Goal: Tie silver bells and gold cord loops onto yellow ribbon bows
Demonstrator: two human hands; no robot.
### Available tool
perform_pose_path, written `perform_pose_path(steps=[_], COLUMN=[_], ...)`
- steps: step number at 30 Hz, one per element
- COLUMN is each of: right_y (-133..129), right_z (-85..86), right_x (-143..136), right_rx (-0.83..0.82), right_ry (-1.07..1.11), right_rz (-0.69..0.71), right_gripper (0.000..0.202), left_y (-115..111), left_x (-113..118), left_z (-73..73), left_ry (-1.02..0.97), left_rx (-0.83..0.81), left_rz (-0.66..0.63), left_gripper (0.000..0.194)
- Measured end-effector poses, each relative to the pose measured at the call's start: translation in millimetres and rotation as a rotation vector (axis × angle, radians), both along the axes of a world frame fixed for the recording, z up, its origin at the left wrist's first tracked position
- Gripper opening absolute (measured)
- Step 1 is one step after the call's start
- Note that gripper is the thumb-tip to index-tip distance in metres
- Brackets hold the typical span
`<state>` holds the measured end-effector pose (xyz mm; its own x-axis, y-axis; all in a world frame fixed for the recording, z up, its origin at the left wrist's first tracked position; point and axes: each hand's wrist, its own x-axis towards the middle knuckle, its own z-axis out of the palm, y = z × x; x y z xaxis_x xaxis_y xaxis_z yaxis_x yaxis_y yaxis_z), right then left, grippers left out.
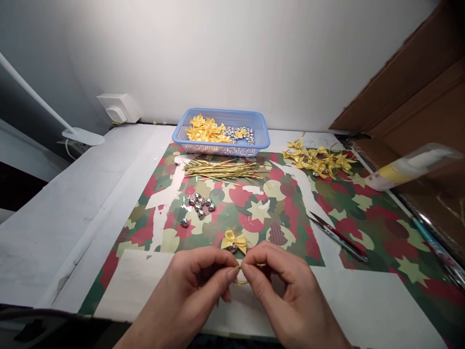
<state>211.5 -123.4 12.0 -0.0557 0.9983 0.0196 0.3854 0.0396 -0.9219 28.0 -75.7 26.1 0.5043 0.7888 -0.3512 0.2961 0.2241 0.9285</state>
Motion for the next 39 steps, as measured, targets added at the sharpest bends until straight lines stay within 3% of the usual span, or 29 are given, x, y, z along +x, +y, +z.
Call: perform_pose_path(steps=[5, 18, 25, 39], right_y=[0.1, 1.1, 1.9, 2.6], right_z=[1.9, 2.9, -0.9, -7.7], right_x=[1.9, 1.7, 3.4, 5.3], right_rx=[-0.009, 0.071, 0.065, 0.116], right_ry=[0.067, 0.042, 0.016, -0.066], right_rz=[-0.003, 0.012, 0.018, 0.053], right_gripper=[0.015, 0.019, 0.02, 0.023], left_y=[3.6, 1.2, 1.5, 2.4], left_x=[-1.1, -4.7, -3.6, -4.7], left_z=[4.0, -2.9, -2.8, 0.1], left_ry=[0.025, 0.06, 0.016, 0.049], left_rx=[-0.039, 0.07, 0.033, 0.061], left_rz=[-0.004, -0.043, -0.002, -0.039], left_gripper=[0.027, 0.028, 0.022, 0.025])
